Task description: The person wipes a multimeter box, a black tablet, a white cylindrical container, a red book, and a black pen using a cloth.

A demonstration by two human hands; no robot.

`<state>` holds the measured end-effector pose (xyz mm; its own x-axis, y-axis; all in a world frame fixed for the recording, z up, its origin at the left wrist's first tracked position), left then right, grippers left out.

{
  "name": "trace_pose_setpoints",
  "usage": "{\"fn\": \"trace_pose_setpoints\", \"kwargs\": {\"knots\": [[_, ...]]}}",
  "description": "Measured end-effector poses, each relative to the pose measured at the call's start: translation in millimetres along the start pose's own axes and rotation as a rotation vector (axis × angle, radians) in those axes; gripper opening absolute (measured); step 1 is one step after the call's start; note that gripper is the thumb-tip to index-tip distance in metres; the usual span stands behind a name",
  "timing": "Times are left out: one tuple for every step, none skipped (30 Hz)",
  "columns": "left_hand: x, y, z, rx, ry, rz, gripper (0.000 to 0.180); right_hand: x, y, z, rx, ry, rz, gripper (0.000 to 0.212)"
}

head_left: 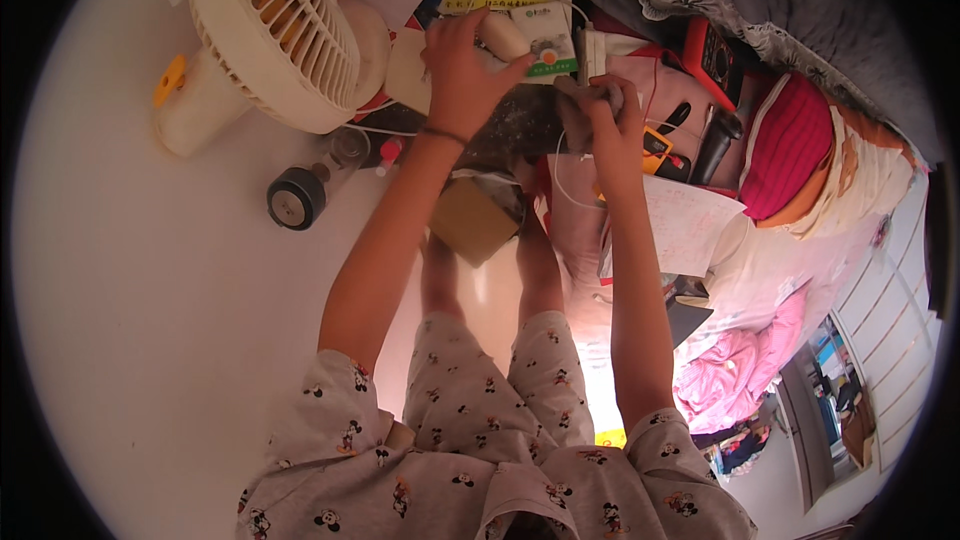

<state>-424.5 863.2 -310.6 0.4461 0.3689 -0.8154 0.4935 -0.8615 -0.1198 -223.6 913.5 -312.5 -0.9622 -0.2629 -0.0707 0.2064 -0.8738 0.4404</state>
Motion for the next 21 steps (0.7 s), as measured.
{"fn": "trace_pose_setpoints", "kwargs": {"knots": [[-10.7, 2.8, -11.5, -0.001, 0.128, 0.003, 0.067, -5.5, 5.8, 8.8, -0.002, 0.005, -0.007, 0.026], [-19.9, 10.6, -15.8, -0.009, 0.245, 0.008, 0.065, 1.3, 14.2, 16.8, 0.006, -0.063, 0.089, 0.026], [-24.5, 17.8, -18.9, -0.012, 0.244, 0.012, 0.065, 8.0, 21.3, 24.2, 0.015, -0.130, 0.185, 0.027], [-24.6, 22.1, -15.9, -0.112, 0.448, 0.068, 0.062, 11.1, 24.3, 30.6, 0.015, -0.133, 0.187, 0.027], [-23.4, 28.1, -15.1, -0.213, 0.653, 0.124, 0.058, 12.8, 26.7, 38.1, -0.011, -0.136, 0.168, 0.029], [-10.4, 40.6, -16.7, -0.467, 1.144, 0.253, 0.051, 14.8, 29.8, 47.1, -0.038, -0.139, 0.147, 0.031], [-15.8, 45.8, -16.7, -0.467, 1.143, 0.247, 0.051, 22.1, 36.6, 59.7, -0.039, -0.139, 0.153, 0.031], [-18.4, 53.0, -18.8, -0.519, 1.426, 0.268, 0.050, 29.4, 46.5, 73.2, -0.017, -0.196, 0.123, 0.032], [-22.4, 59.8, -21.9, -0.566, 1.709, 0.283, 0.050, 34.0, 52.9, 78.3, 0.007, -0.252, 0.094, 0.033], [-22.5, 65.0, -30.5, -0.549, 1.726, 0.320, 0.057, 32.1, 53.4, 75.7, 0.006, -0.245, 0.091, 0.033], [-24.9, 71.2, -36.9, -0.550, 1.732, 0.320, 0.057, 39.0, 57.7, 93.3, -0.326, -0.017, 0.214, 0.032], [-27.0, 78.4, -45.2, -0.589, 1.812, 0.338, 0.059, 49.9, 69.4, 106.3, -0.654, 0.217, 0.335, 0.031], [-29.9, 83.3, -52.1, -0.627, 1.888, 0.355, 0.060, 50.5, 69.4, 104.5, -0.654, 0.220, 0.337, 0.031], [-31.1, 86.3, -55.4, -0.611, 1.862, 0.375, 0.063, 49.7, 68.4, 103.1, -0.666, 0.312, 0.281, 0.032], [-28.4, 90.4, -54.3, -0.611, 1.866, 0.375, 0.063, 48.4, 66.0, 101.2, -0.676, 0.404, 0.224, 0.032], [-28.1, 93.2, -49.8, -0.588, 1.866, 0.359, 0.062, 47.7, 54.9, 98.2, -0.596, 0.382, 0.171, 0.036], [-29.1, 96.0, -46.3, -0.565, 1.866, 0.343, 0.061, 48.7, 61.0, 100.5, -0.598, 0.377, 0.175, 0.036], [-30.9, 101.0, -43.6, -0.562, 1.862, 0.339, 0.061, 52.2, 71.9, 103.3, -0.580, 0.369, 0.231, 0.037], [-31.2, 106.3, -41.1, -0.630, 1.877, 0.342, 0.061, 57.0, 81.7, 106.6, -0.563, 0.364, 0.283, 0.038], [-31.6, 111.2, -39.4, -0.698, 1.890, 0.344, 0.061, 66.0, 98.4, 109.6, -0.739, 0.413, 0.399, 0.039], [-34.9, 113.0, -39.9, -0.692, 1.889, 0.344, 0.061, 68.0, 99.9, 109.6, -0.745, 0.411, 0.398, 0.039]]}}
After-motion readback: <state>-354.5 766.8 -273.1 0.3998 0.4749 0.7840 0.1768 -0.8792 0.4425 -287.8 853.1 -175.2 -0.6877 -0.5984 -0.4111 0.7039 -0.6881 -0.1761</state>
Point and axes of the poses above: each hand's wrist, its own y-axis away from the middle knuckle, its own x-axis out of the palm, z = x × y, the point moved 7 cm from there along -y, towards the middle knuckle, and after that the axes turned 3 degrees about -y, right-handed, at the moved point
